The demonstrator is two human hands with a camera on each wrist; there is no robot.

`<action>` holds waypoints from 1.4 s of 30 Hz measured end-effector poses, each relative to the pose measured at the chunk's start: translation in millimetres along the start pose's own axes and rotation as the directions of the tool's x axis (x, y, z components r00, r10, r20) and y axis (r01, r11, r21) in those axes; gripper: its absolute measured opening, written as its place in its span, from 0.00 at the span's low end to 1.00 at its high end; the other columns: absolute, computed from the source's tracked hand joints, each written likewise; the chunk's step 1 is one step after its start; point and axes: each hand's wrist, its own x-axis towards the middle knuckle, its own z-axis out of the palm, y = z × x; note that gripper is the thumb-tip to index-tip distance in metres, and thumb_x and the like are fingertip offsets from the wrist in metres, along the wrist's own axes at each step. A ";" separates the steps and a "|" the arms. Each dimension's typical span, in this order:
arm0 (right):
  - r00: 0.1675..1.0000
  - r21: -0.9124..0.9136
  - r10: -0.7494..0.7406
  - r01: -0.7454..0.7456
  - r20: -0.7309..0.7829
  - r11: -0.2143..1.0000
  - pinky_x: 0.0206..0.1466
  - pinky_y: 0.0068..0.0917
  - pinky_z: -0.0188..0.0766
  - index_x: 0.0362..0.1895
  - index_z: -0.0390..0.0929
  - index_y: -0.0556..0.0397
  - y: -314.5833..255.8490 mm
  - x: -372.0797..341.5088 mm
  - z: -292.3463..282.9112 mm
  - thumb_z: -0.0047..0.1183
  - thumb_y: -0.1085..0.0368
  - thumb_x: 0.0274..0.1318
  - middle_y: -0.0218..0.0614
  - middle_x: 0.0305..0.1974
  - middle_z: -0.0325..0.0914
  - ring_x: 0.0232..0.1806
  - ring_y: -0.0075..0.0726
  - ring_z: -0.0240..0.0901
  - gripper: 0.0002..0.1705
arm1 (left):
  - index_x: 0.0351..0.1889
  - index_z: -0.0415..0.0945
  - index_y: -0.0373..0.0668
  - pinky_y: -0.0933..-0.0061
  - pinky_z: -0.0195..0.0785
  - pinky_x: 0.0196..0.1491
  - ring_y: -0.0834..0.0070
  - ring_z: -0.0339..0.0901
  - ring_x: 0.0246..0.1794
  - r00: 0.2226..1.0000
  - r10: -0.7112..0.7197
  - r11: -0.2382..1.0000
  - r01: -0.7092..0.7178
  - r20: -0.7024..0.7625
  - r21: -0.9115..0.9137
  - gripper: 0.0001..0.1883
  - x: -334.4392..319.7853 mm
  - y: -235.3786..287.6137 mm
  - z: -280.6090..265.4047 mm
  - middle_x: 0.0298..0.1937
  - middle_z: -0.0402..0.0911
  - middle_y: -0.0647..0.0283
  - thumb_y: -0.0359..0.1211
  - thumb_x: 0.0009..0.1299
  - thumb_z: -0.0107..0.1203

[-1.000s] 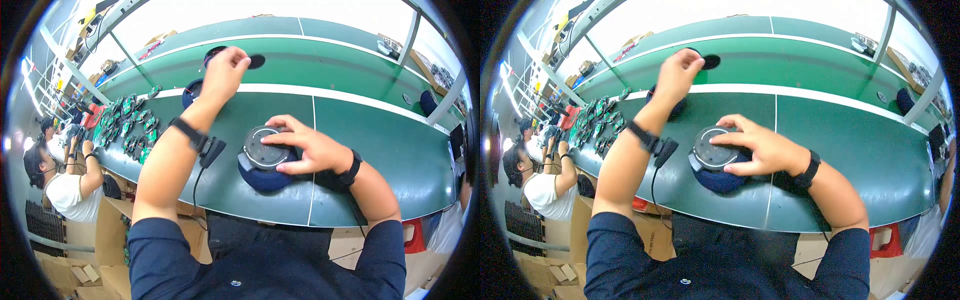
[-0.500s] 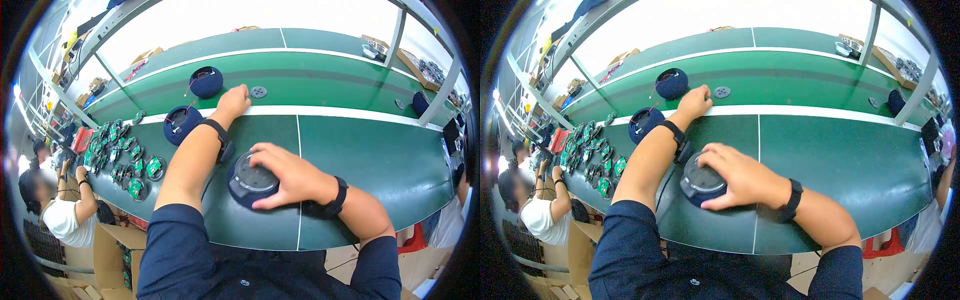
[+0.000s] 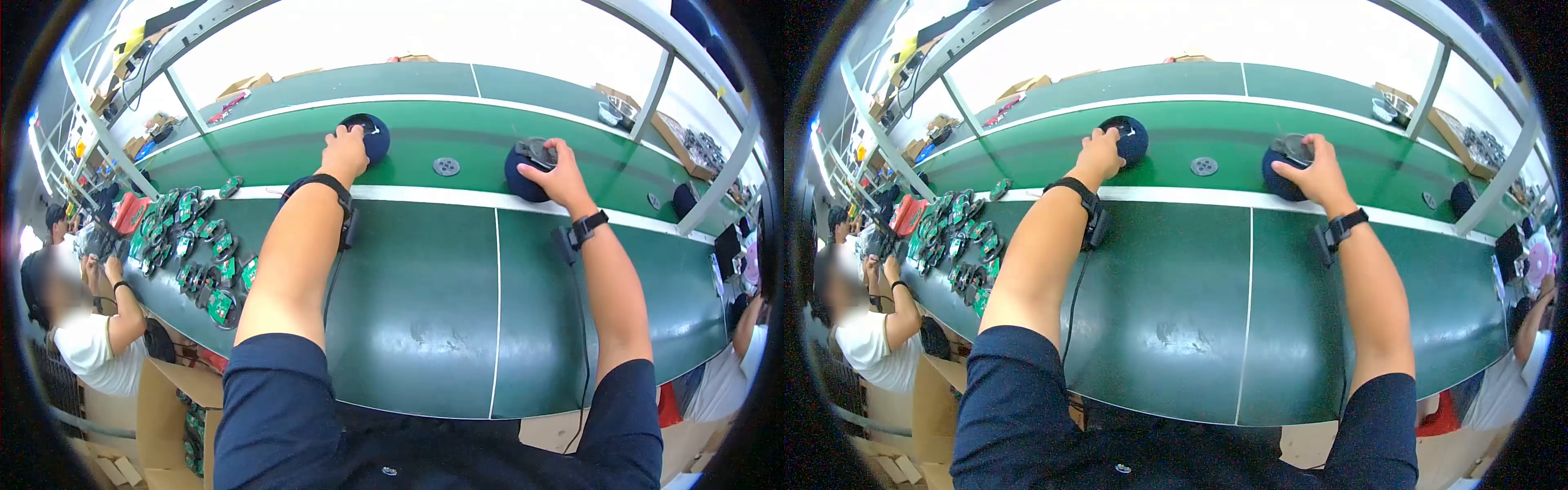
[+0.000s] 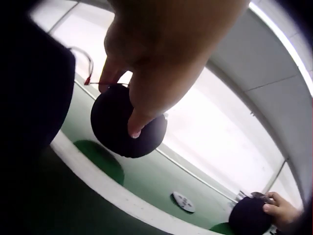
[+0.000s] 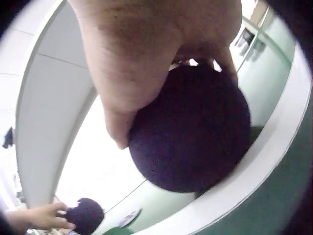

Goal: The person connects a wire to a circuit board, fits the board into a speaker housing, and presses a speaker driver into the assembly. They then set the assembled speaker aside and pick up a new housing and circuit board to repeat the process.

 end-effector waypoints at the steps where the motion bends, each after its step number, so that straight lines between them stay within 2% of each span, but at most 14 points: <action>1: 0.997 -0.024 0.054 -0.053 0.059 0.998 0.68 0.42 0.68 0.61 0.69 0.54 10.4 10.4 -4.6 0.77 0.42 0.43 0.55 0.60 0.71 0.63 0.56 0.70 0.48 | 0.67 0.70 0.49 0.47 0.72 0.64 0.39 0.74 0.61 1.000 -0.008 1.000 0.008 -0.006 -0.004 0.35 0.0 1.3 -8.6 0.66 0.70 0.47 0.38 0.62 0.73; 6: 0.935 0.196 0.024 -0.100 0.355 0.976 0.72 0.45 0.63 0.64 0.67 0.53 58.4 31.7 -20.9 0.76 0.42 0.46 0.59 0.69 0.64 0.69 0.56 0.65 0.48 | 0.61 0.72 0.46 0.53 0.73 0.63 0.45 0.74 0.64 0.939 0.317 0.942 -0.295 0.131 -0.159 0.32 -47.3 21.4 -85.2 0.64 0.72 0.49 0.36 0.60 0.74; 12: 0.877 -0.154 -0.438 0.414 -0.196 0.897 0.74 0.47 0.59 0.55 0.77 0.52 -4.1 -14.7 -19.8 0.69 0.53 0.58 0.50 0.68 0.70 0.70 0.58 0.64 0.27 | 0.53 0.75 0.47 0.53 0.70 0.67 0.51 0.72 0.67 0.538 0.843 0.528 -0.833 -0.016 -0.163 0.24 -159.6 15.6 -109.8 0.68 0.68 0.54 0.28 0.58 0.71; 15: 0.927 0.372 -0.350 0.280 0.137 0.885 0.66 0.38 0.67 0.40 0.81 0.55 -48.2 -76.7 -7.7 0.60 0.62 0.66 0.45 0.55 0.80 0.64 0.46 0.71 0.09 | 0.50 0.76 0.47 0.57 0.67 0.71 0.52 0.67 0.73 0.315 0.948 0.315 -0.949 -0.044 -0.011 0.17 -196.3 5.8 -105.0 0.70 0.67 0.51 0.28 0.63 0.65; 18: 0.857 0.502 -0.382 0.176 0.345 0.847 0.68 0.38 0.67 0.55 0.75 0.54 -99.3 -152.3 2.2 0.53 0.65 0.70 0.44 0.62 0.74 0.68 0.41 0.69 0.13 | 0.55 0.77 0.49 0.55 0.67 0.71 0.51 0.66 0.75 0.305 0.947 0.313 -0.947 -0.103 0.067 0.18 -224.5 -1.1 -100.6 0.69 0.69 0.50 0.27 0.66 0.60; 21: 0.800 0.659 -0.317 -0.126 0.509 0.741 0.72 0.39 0.65 0.71 0.63 0.54 -129.4 -197.5 11.1 0.51 0.64 0.73 0.43 0.69 0.67 0.72 0.43 0.66 0.26 | 0.62 0.76 0.48 0.57 0.71 0.66 0.56 0.74 0.67 0.553 0.764 0.525 -0.832 -0.333 -0.176 0.22 -267.8 -7.4 -85.0 0.66 0.73 0.51 0.28 0.69 0.60; 23: 0.793 0.632 -0.289 -0.151 0.537 0.760 0.70 0.39 0.67 0.71 0.63 0.55 -135.7 -208.1 4.8 0.53 0.63 0.72 0.43 0.67 0.69 0.70 0.42 0.67 0.28 | 0.69 0.72 0.44 0.63 0.74 0.60 0.65 0.78 0.57 0.935 0.355 0.624 -0.230 0.010 -0.747 0.24 -304.9 -13.0 -75.9 0.63 0.76 0.53 0.30 0.74 0.58; 24: 0.780 0.607 -0.268 -0.174 0.566 0.776 0.68 0.39 0.69 0.71 0.63 0.55 -140.9 -211.7 1.8 0.55 0.61 0.71 0.44 0.66 0.70 0.68 0.42 0.68 0.30 | 0.69 0.71 0.40 0.67 0.74 0.56 0.71 0.77 0.51 0.955 0.281 0.418 -0.028 0.100 -0.908 0.25 -322.3 -10.4 -71.1 0.61 0.77 0.55 0.34 0.75 0.59; 27: 0.830 0.580 -0.266 -0.084 0.491 0.810 0.59 0.37 0.74 0.65 0.68 0.55 -160.8 -220.5 -8.2 0.60 0.58 0.66 0.42 0.60 0.74 0.60 0.40 0.74 0.28 | 0.77 0.62 0.42 0.60 0.72 0.64 0.59 0.75 0.65 0.958 0.287 0.432 -0.133 -0.003 -0.892 0.35 -355.8 -3.5 -62.3 0.71 0.70 0.50 0.35 0.73 0.62; 29: 0.831 0.321 -0.440 0.338 0.339 0.885 0.49 0.34 0.74 0.52 0.77 0.53 -176.7 -211.5 -19.4 0.63 0.57 0.62 0.43 0.52 0.77 0.52 0.40 0.76 0.19 | 0.78 0.62 0.42 0.56 0.70 0.68 0.57 0.72 0.70 0.969 0.241 0.392 -0.149 -0.055 -0.908 0.37 -370.6 2.2 -53.4 0.74 0.67 0.48 0.36 0.73 0.64; 31: 0.831 0.158 -0.325 0.284 0.452 0.946 0.31 0.40 0.71 0.31 0.83 0.52 -213.1 -205.3 -29.6 0.64 0.51 0.58 0.39 0.24 0.77 0.26 0.47 0.76 0.17 | 0.74 0.66 0.40 0.57 0.69 0.67 0.53 0.73 0.68 0.965 0.187 0.587 -0.260 -0.185 -0.767 0.34 -383.9 -2.7 -56.1 0.71 0.70 0.46 0.37 0.71 0.65; 33: 0.796 -0.073 -0.263 0.358 0.545 0.931 0.30 0.44 0.72 0.26 0.84 0.53 -241.4 -199.1 -36.2 0.63 0.46 0.58 0.41 0.20 0.77 0.24 0.52 0.77 0.23 | 0.58 0.79 0.40 0.58 0.71 0.59 0.50 0.78 0.56 0.860 0.111 0.789 -0.381 -0.498 -0.482 0.21 -392.9 -19.2 -56.3 0.55 0.80 0.48 0.35 0.69 0.66; 37: 0.772 -0.182 -0.226 0.403 0.594 0.897 0.33 0.44 0.75 0.23 0.85 0.54 -252.2 -184.1 -20.9 0.63 0.45 0.56 0.47 0.23 0.81 0.28 0.55 0.81 0.24 | 0.51 0.80 0.38 0.56 0.69 0.57 0.52 0.78 0.52 0.756 -0.164 0.964 -0.014 -0.634 -0.266 0.15 -401.1 -100.3 -54.8 0.52 0.81 0.52 0.33 0.69 0.64; 42: 0.674 -0.084 -0.171 0.328 0.719 0.941 0.34 0.43 0.76 0.23 0.83 0.56 -246.6 -172.2 -17.7 0.63 0.53 0.48 0.48 0.22 0.80 0.26 0.53 0.80 0.17 | 0.62 0.78 0.37 0.48 0.63 0.66 0.51 0.71 0.66 0.749 -0.519 0.826 0.564 -0.412 -0.015 0.33 -390.2 -188.4 -52.2 0.62 0.79 0.47 0.55 0.70 0.60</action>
